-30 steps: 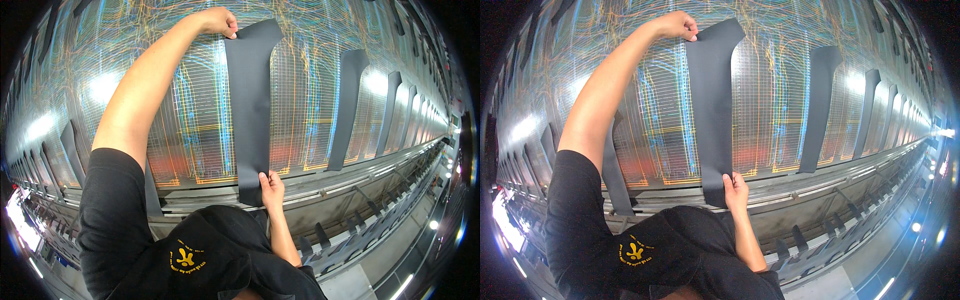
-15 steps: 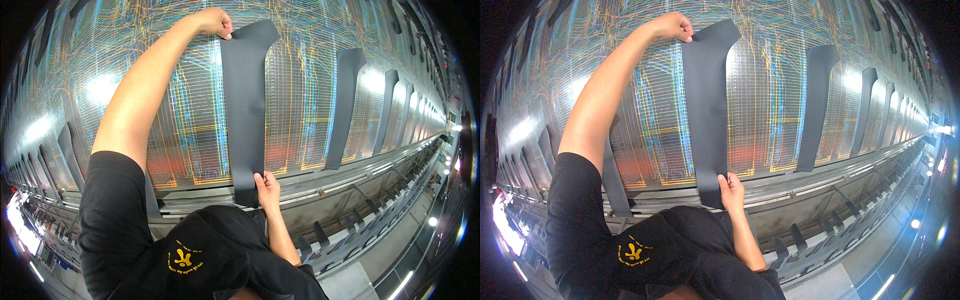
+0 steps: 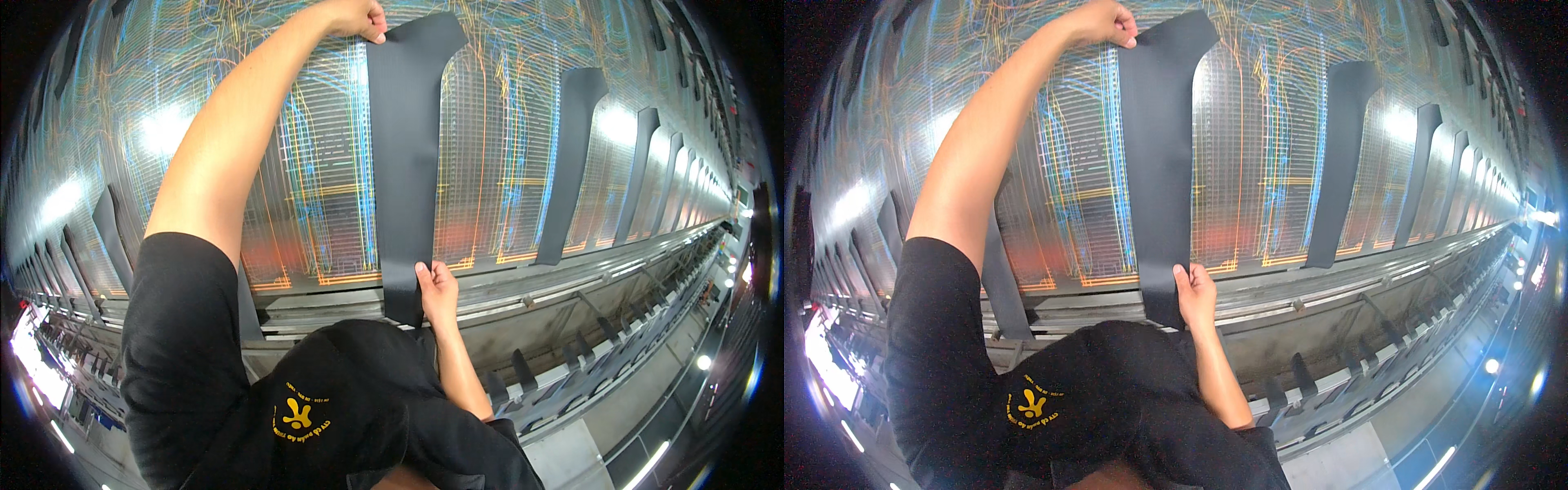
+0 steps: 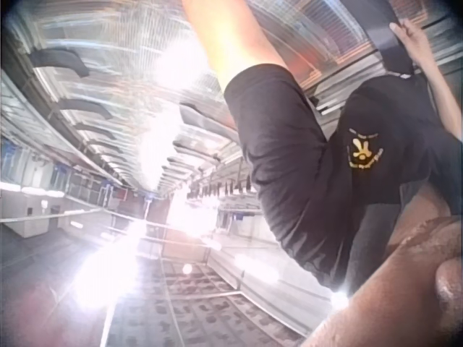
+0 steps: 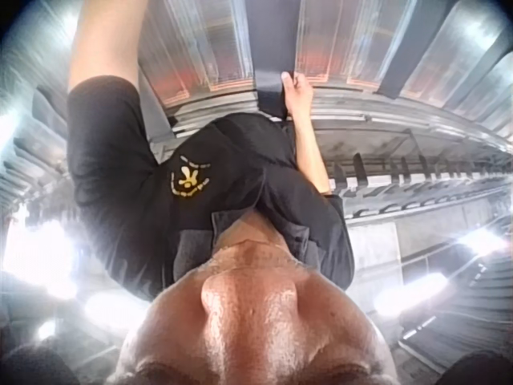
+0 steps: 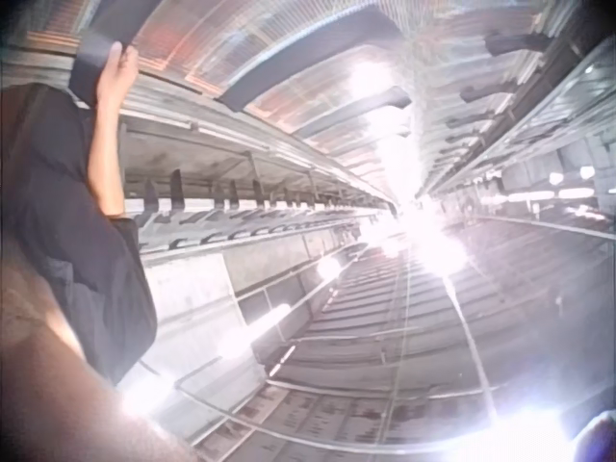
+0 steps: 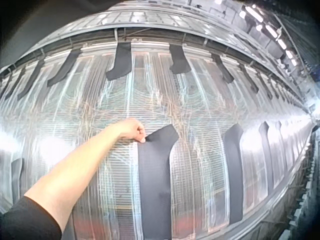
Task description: The person repeatedly places and smooths black tape strips onto a curved, illuminated grid surface. They lift and reposition the tape multiple times to adjust alignment before pressing it down.
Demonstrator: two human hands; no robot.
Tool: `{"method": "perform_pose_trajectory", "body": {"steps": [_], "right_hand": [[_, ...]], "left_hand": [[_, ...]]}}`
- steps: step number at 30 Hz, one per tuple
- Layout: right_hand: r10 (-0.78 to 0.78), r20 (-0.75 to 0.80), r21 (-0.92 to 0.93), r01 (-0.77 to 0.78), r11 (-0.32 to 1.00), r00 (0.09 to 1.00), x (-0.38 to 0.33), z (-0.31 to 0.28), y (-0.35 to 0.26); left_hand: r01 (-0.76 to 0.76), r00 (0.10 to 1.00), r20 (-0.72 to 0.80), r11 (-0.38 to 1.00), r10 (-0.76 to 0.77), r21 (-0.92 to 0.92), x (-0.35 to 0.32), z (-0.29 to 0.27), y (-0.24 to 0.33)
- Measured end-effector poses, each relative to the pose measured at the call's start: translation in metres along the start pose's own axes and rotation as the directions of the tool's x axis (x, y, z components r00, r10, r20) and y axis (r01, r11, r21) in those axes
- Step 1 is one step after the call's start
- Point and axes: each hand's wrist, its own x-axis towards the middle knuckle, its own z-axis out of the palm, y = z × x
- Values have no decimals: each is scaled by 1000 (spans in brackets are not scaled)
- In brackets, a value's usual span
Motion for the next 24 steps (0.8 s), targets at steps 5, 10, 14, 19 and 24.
{"method": "perform_pose_trajectory", "body": {"steps": [5, 10, 14, 19, 24], "right_hand": [[7, -1, -35, -7, 999, 1000, 5, 2, 10], [15, -18, -40, -16, 999, 1000, 4, 4, 6], [-12, -32, -149, 7, 989, 999, 8, 1, 11], [-23, -59, -122, 16, 992, 998, 11, 4, 13], [-38, -40, -168, 30, 985, 998, 16, 0, 24]], "left_hand": [[15, 998, -63, 999, -17, -36, -3, 0, -4], [21, 997, -70, 999, -23, -37, -3, 0, 4], [54, 997, -42, 995, -57, -78, -4, 0, 3], [23, 998, -58, 997, -27, -72, -3, 0, 5], [20, 998, -59, 999, -22, -39, -5, -2, 7]]}}
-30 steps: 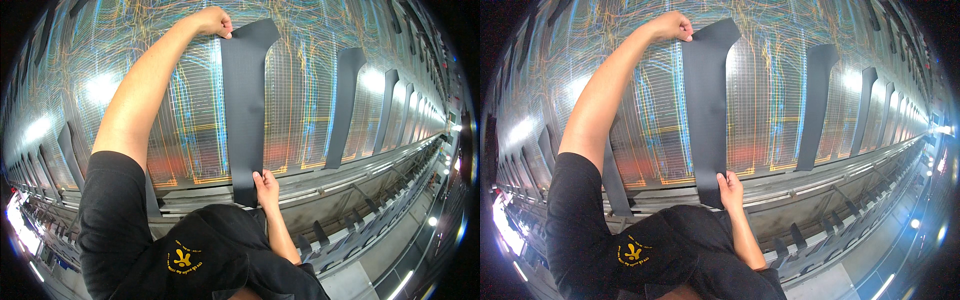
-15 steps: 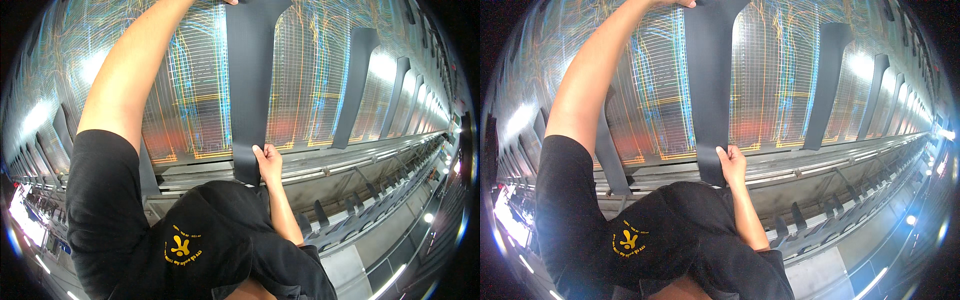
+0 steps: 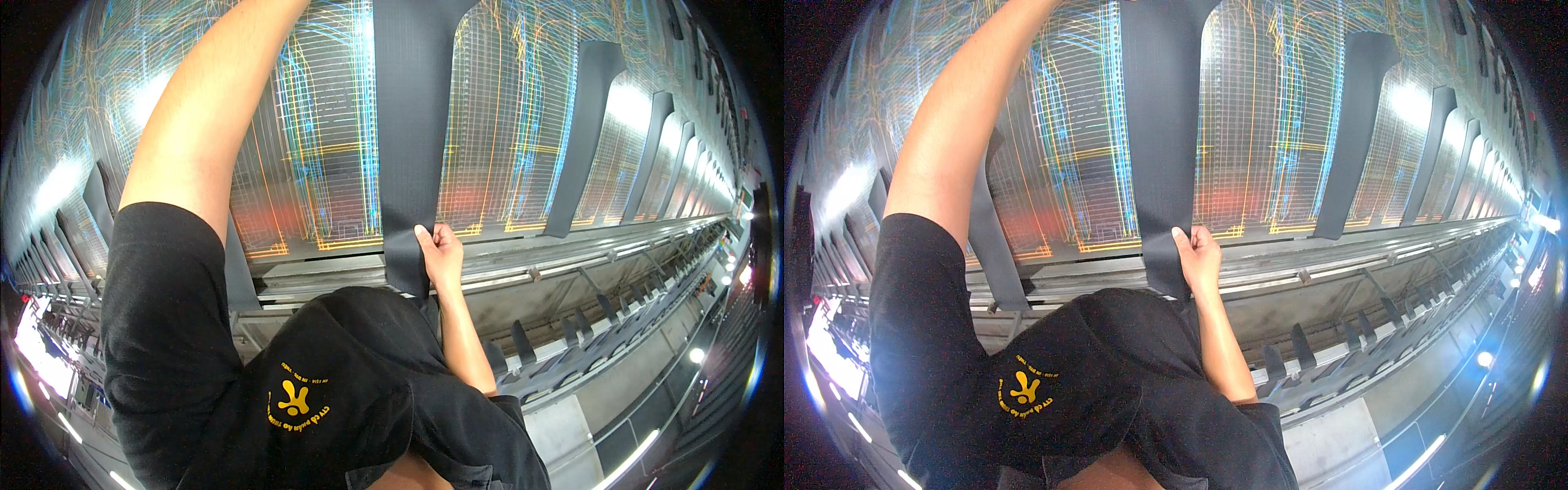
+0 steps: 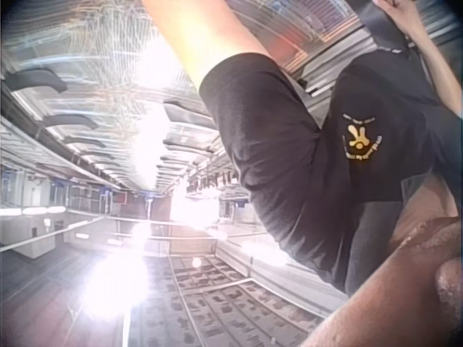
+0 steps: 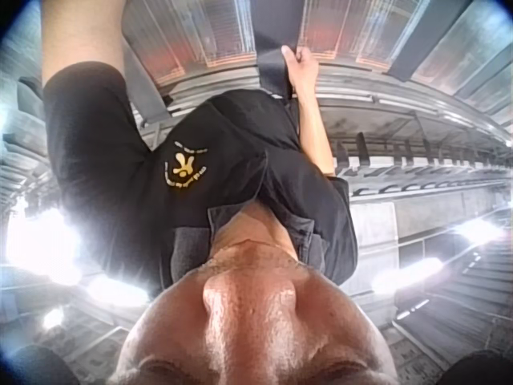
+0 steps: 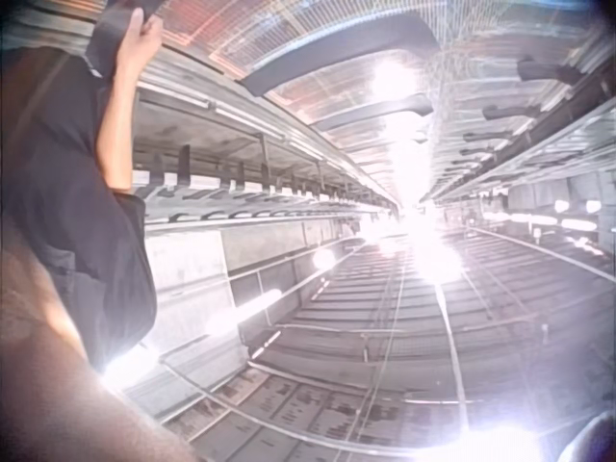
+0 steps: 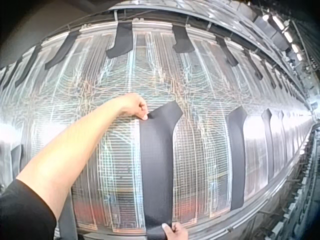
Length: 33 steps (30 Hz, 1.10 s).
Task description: The person repeatedly places and smooths black tape strips onto a curved, illuminated grid surface. They lift and reposition the tape multiple times to adjust alignment before pressing it down.
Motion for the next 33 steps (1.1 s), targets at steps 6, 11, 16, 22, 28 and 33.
{"method": "perform_pose_trajectory", "body": {"steps": [6, 11, 16, 22, 28, 33], "right_hand": [[15, -6, -8, -15, 1000, 1000, -1, 1, -13], [-36, -14, -23, 36, 999, 999, 5, 0, 6], [-12, -11, -13, 12, 1000, 1000, 5, 0, -1], [-19, 9, -74, 20, 997, 1000, 5, -4, -9], [-4, 48, -48, 7, 999, 999, -2, -6, -35], [-1, 65, 3, 1, 1000, 998, 0, -7, -22]], "left_hand": [[9, 1000, 2, 1000, -9, 23, -2, -1, 2], [4, 1000, 14, 999, -5, 38, -1, -3, 2], [-23, 1000, -4, 997, 24, 72, -1, -3, 1], [11, 1000, 8, 999, -11, 40, -3, -3, 4], [10, 999, 35, 1000, -10, -4, -1, -3, -3], [-10, 1000, 30, 999, 9, 41, -3, -3, 4]]}}
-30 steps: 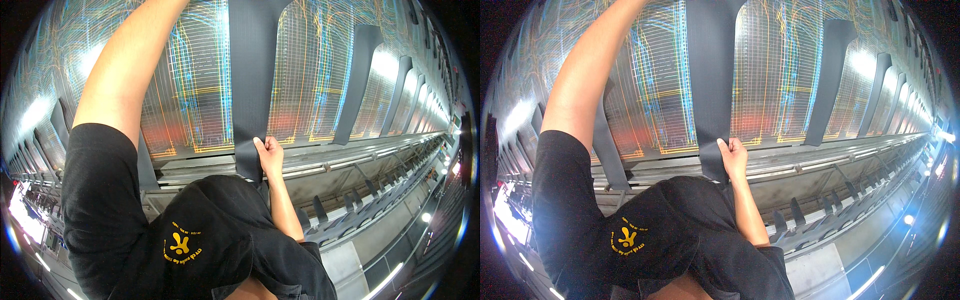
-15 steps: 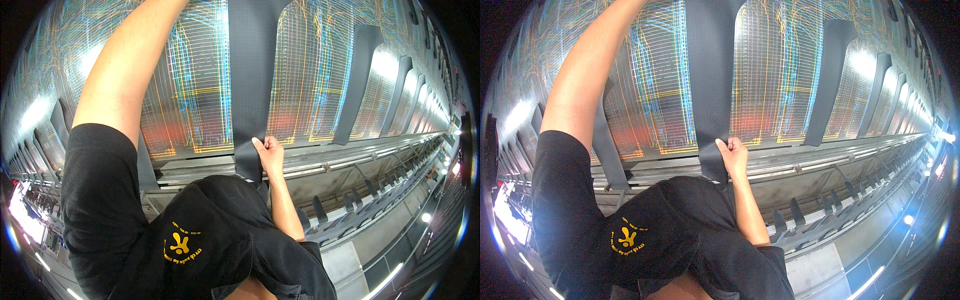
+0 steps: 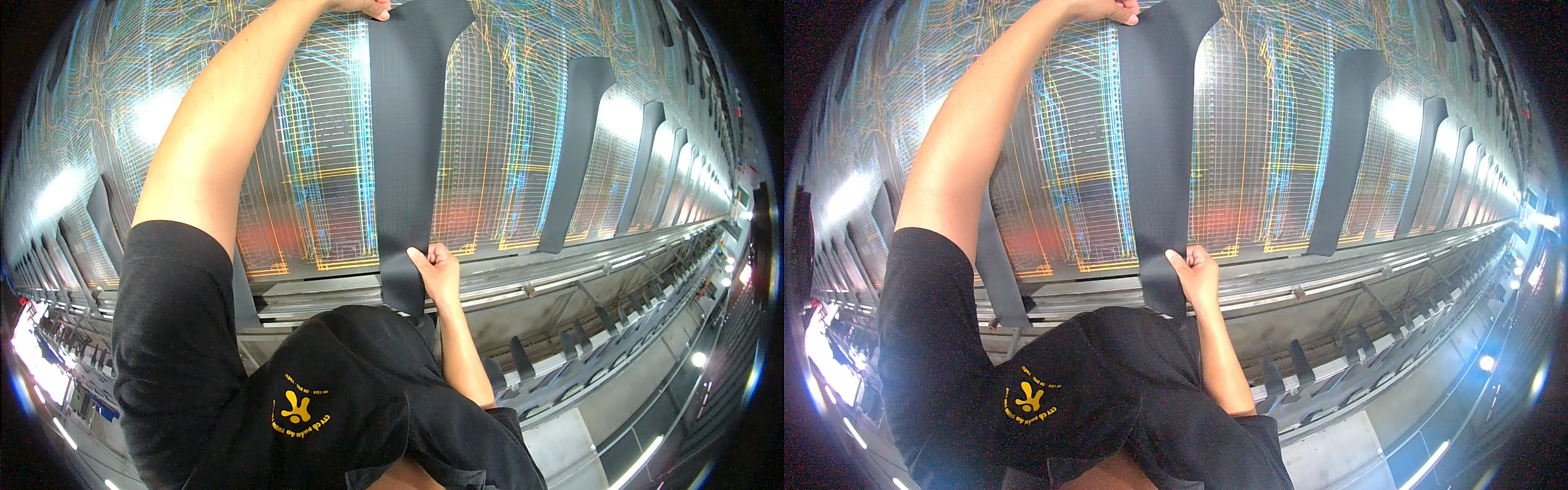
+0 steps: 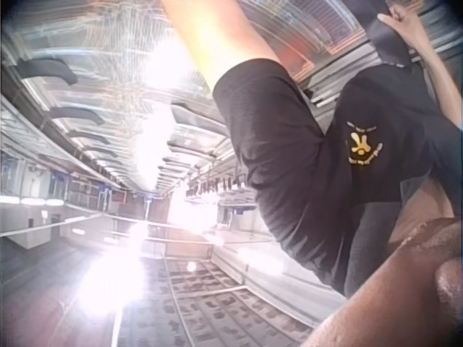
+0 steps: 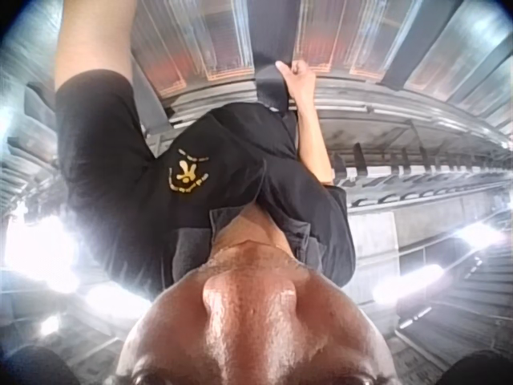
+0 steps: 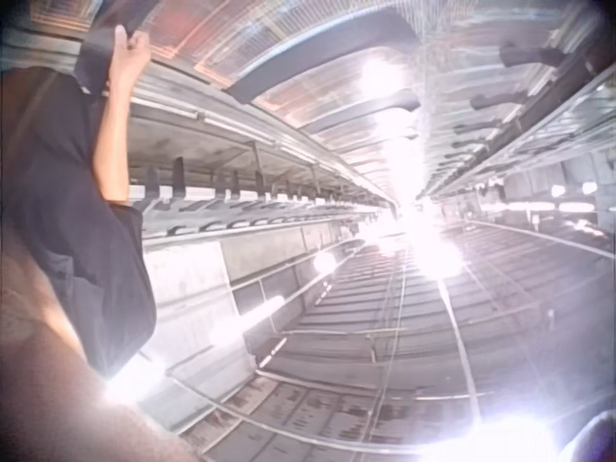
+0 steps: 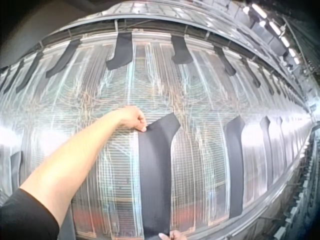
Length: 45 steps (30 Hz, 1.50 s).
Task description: The person repeatedly places and smooths black tape strips onto a curved, illuminated grid surface. They lift and reposition the tape multiple times to adjust alignment before pressing it down.
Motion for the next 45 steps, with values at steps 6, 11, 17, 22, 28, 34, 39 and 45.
{"method": "perform_pose_trajectory", "body": {"steps": [6, 11, 17, 22, 28, 34, 39, 45], "right_hand": [[18, 21, 9, -18, 1000, 1000, 2, -1, 1], [26, 33, 18, -27, 999, 999, 2, -2, -1], [16, 39, -11, -15, 1000, 999, 1, -4, -10], [44, 44, 76, -47, 996, 998, 1, -1, -8], [25, 37, -29, -24, 999, 999, 2, -3, -14], [2, 30, -57, 0, 998, 1000, 3, -3, -11], [-4, 17, -68, 5, 998, 1000, 2, -3, -16], [-39, 21, -124, 41, 991, 999, 5, -4, -10]], "left_hand": [[-12, 1000, -9, 999, 12, -39, 3, 3, -8], [26, 1000, 4, 999, -26, -24, 3, 2, -4], [55, 998, 20, 998, -56, 12, -3, -2, 5], [56, 998, 39, 998, -56, 1, 2, -1, -1], [7, 999, 39, 1000, -8, 17, 6, 0, -6], [-19, 999, 29, 1000, 19, 1, 9, 0, -13], [4, 1000, 13, 1000, -4, 9, 6, 2, -2], [-100, 992, -57, 978, 112, 184, -10, 9, 3]]}}
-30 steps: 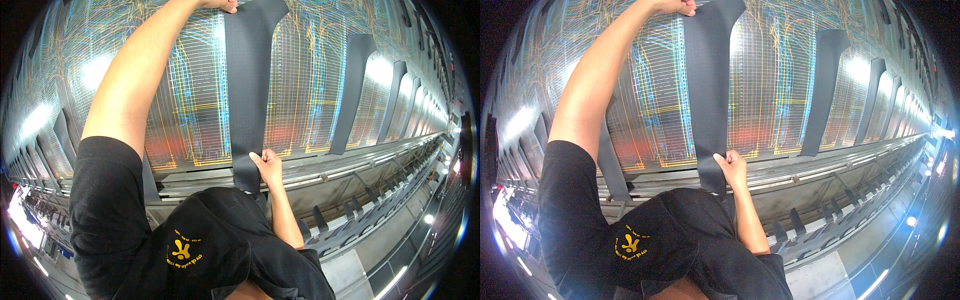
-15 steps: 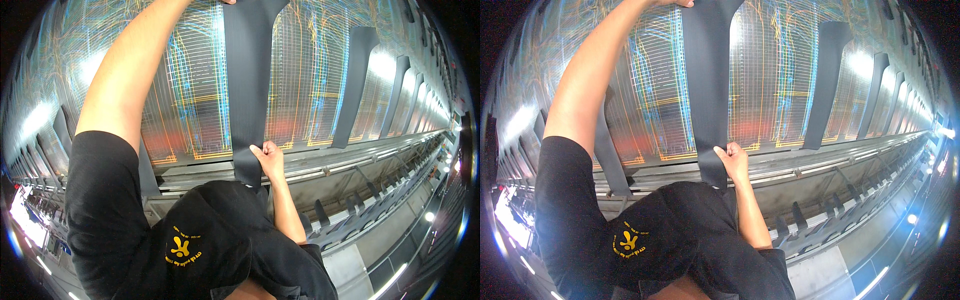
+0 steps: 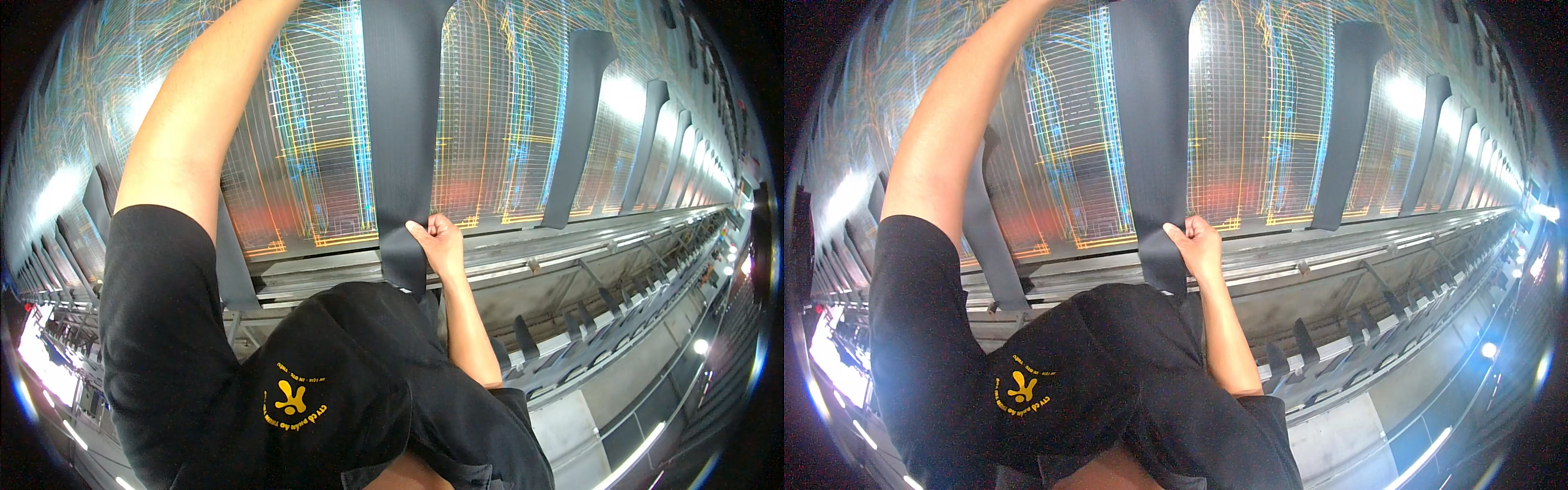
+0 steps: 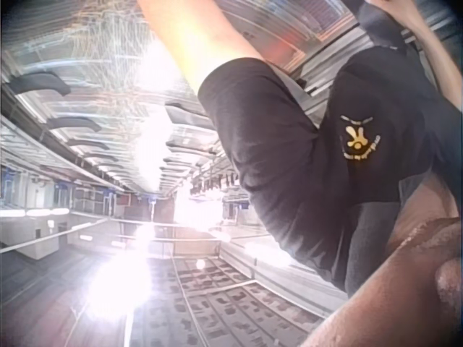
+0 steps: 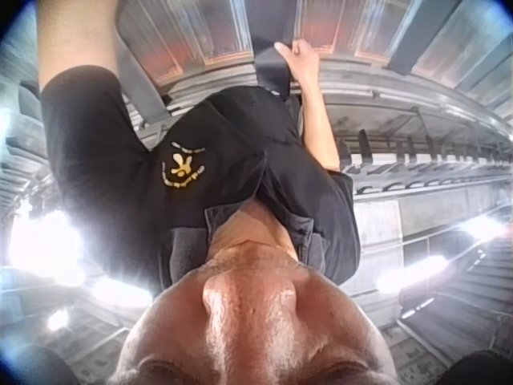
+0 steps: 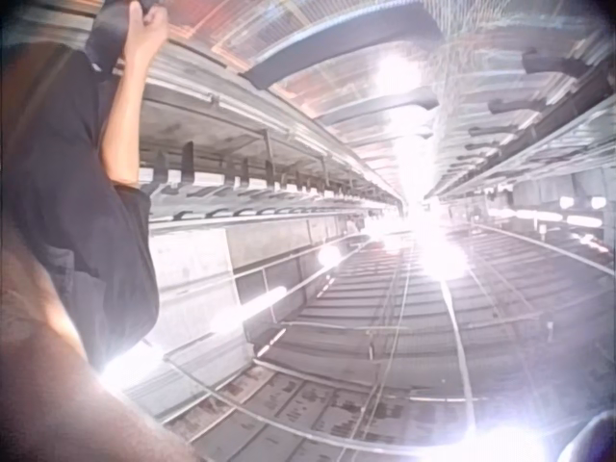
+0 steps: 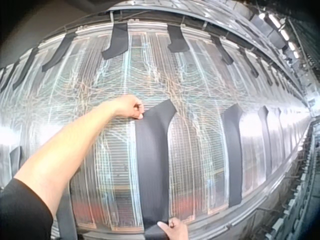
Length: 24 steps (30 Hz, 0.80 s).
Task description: The person repeatedly places and smooths black tape strips onto a curved, illuminated grid surface. They lift and reposition the tape multiple times to adjust alignment before pressing it down.
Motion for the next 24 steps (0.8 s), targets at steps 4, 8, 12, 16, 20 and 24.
{"method": "perform_pose_trajectory", "body": {"steps": [4, 8, 12, 16, 20, 24], "right_hand": [[-28, 45, 20, 27, 999, 999, 9, 0, 18], [-56, 44, 62, 53, 997, 998, 8, -2, 23], [-27, 77, 183, 12, 983, 997, -4, -4, 10], [-63, 92, 280, 35, 959, 994, -27, -3, 21], [-26, 75, 62, 21, 998, 997, -32, -11, 59], [-31, -4, -14, 31, 999, 999, -38, -8, 70]], "left_hand": [[-150, 848, -420, 907, 322, 393, -23, 50, -18], [-122, 818, -376, 770, 436, 627, -91, 108, 34], [-300, 943, -20, 872, 333, 387, -180, 170, 88], [-342, 939, 93, 877, 330, 339, -265, 247, 140], [-367, 926, 38, 872, 376, 323, -259, 265, 151], [-223, 944, -120, 864, 307, 451, -155, 209, 138]]}}
